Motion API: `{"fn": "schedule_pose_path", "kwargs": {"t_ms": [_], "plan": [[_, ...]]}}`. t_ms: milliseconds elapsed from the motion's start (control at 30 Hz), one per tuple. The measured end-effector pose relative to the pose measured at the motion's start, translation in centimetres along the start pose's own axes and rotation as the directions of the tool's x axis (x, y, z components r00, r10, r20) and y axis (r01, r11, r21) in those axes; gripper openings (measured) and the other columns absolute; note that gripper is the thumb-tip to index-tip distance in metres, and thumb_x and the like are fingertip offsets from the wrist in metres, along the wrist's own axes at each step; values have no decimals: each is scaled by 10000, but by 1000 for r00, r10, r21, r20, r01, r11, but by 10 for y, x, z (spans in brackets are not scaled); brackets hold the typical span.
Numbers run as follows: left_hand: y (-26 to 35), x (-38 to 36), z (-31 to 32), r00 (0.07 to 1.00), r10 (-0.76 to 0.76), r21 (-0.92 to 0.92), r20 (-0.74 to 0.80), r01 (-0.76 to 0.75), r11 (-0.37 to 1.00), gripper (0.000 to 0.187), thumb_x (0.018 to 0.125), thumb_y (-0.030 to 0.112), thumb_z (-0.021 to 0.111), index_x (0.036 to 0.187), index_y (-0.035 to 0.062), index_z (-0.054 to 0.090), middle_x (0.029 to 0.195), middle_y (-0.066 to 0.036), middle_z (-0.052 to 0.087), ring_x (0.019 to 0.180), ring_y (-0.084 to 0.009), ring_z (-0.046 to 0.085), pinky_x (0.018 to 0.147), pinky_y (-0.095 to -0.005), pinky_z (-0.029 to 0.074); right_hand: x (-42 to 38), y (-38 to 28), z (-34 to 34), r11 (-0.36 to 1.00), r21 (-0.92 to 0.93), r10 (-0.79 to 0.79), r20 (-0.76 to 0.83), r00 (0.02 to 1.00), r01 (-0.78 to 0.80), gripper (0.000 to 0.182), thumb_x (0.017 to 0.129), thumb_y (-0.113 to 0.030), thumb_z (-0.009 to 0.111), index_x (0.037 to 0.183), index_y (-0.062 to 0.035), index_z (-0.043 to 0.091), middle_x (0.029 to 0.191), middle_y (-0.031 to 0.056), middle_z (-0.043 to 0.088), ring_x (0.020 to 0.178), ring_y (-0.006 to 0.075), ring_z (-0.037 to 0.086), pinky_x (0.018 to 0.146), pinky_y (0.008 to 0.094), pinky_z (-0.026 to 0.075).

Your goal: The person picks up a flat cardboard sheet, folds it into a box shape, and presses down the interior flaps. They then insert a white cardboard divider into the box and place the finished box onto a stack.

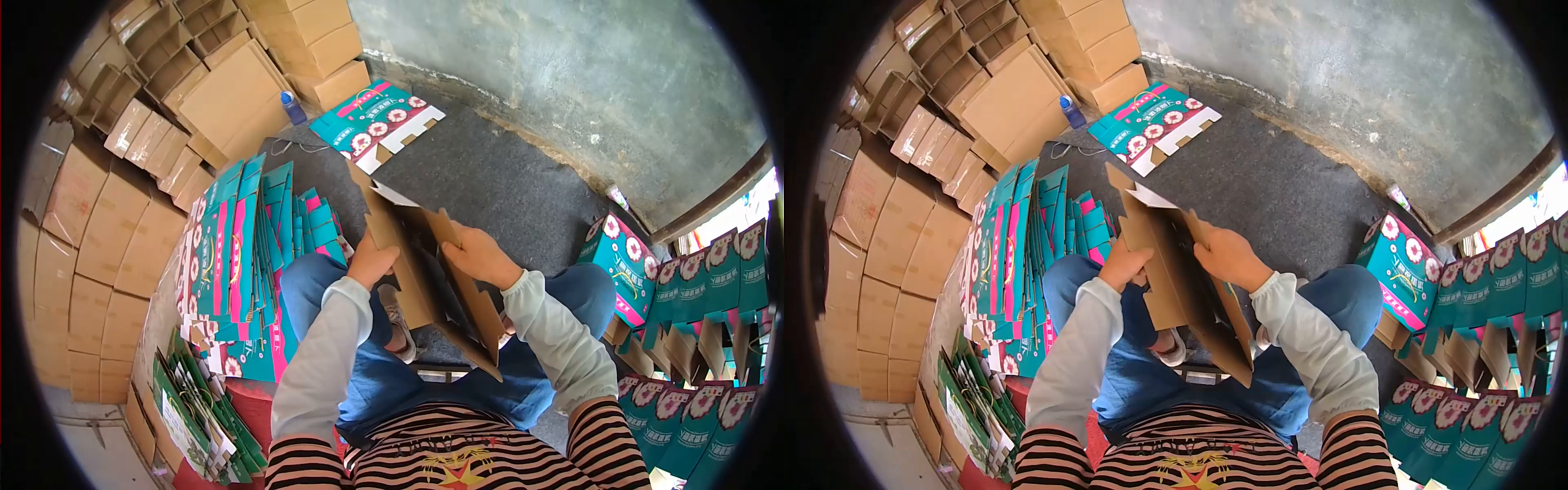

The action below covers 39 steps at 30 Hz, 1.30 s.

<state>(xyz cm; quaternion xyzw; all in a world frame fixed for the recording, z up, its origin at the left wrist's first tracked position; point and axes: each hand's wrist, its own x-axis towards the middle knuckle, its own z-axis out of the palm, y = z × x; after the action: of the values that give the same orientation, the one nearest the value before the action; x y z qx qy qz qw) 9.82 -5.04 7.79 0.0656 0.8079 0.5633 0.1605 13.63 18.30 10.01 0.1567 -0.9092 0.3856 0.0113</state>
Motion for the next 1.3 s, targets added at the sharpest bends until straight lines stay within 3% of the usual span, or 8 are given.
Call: {"fn": "schedule_pose_path", "kwargs": {"t_ms": [67,567,667,767,867,967,1067,1300], "plan": [[-31,20,12,822,541,451,-177,-421,787,747,729,47,579,1404,22,261,1201,-216,497,970,-336,604,779,-379,524,3,3,-8,1000,17,12,-108,994,-10,396,839,-175,476,1212,-44,468,948,235,618,878,426,583,763,488,464],[51,18,78,896,421,789,137,-356,500,810,633,43,661,1367,54,319,1382,-219,329,1227,-390,399,909,-449,452,55,89,-44,948,28,304,-366,880,-316,343,807,-225,529,1108,-61,530,986,217,629,929,421,583,818,481,459],[53,32,88,920,360,775,154,-339,533,783,648,44,652,1360,24,325,1414,-216,304,1257,-375,370,940,-452,430,55,79,-38,925,33,307,-651,694,-378,382,816,-180,563,1174,-50,537,1048,179,626,1013,386,572,895,426,451],[54,35,94,925,348,781,149,-326,533,729,682,50,638,1351,24,350,1408,-212,327,1214,-373,404,910,-459,433,61,55,-46,929,-333,-172,-778,604,-163,305,807,-164,594,1092,-55,580,1026,141,620,1009,337,577,920,420,447],[57,33,92,930,334,803,156,-316,505,702,697,65,637,1345,28,369,1404,-205,343,1189,-362,424,896,-459,433,63,50,-56,706,-682,-520,-316,794,190,159,801,-143,576,940,-69,591,1003,125,603,938,291,593,938,406,430],[55,34,95,928,337,815,162,-318,484,700,702,83,640,1346,30,371,1406,-199,345,1183,-354,430,904,-462,423,67,66,-51,632,-750,-352,-52,934,196,100,791,-120,572,876,-73,595,1017,119,589,877,264,608,891,410,464],[53,35,98,925,347,828,156,-315,465,702,705,104,646,1348,33,372,1405,-197,347,1187,-351,428,917,-473,400,78,67,-65,649,-741,57,-178,982,-172,116,792,-89,545,900,-61,578,1032,114,587,903,270,620,847,422,490],[54,35,109,927,323,854,191,-319,410,777,649,113,685,1348,29,357,1394,-210,338,1242,-353,379,949,-469,372,82,99,-64,860,-482,-3,-331,944,-167,355,841,-106,488,1181,-14,531,1234,180,537,997,351,591,839,439,483]]}}
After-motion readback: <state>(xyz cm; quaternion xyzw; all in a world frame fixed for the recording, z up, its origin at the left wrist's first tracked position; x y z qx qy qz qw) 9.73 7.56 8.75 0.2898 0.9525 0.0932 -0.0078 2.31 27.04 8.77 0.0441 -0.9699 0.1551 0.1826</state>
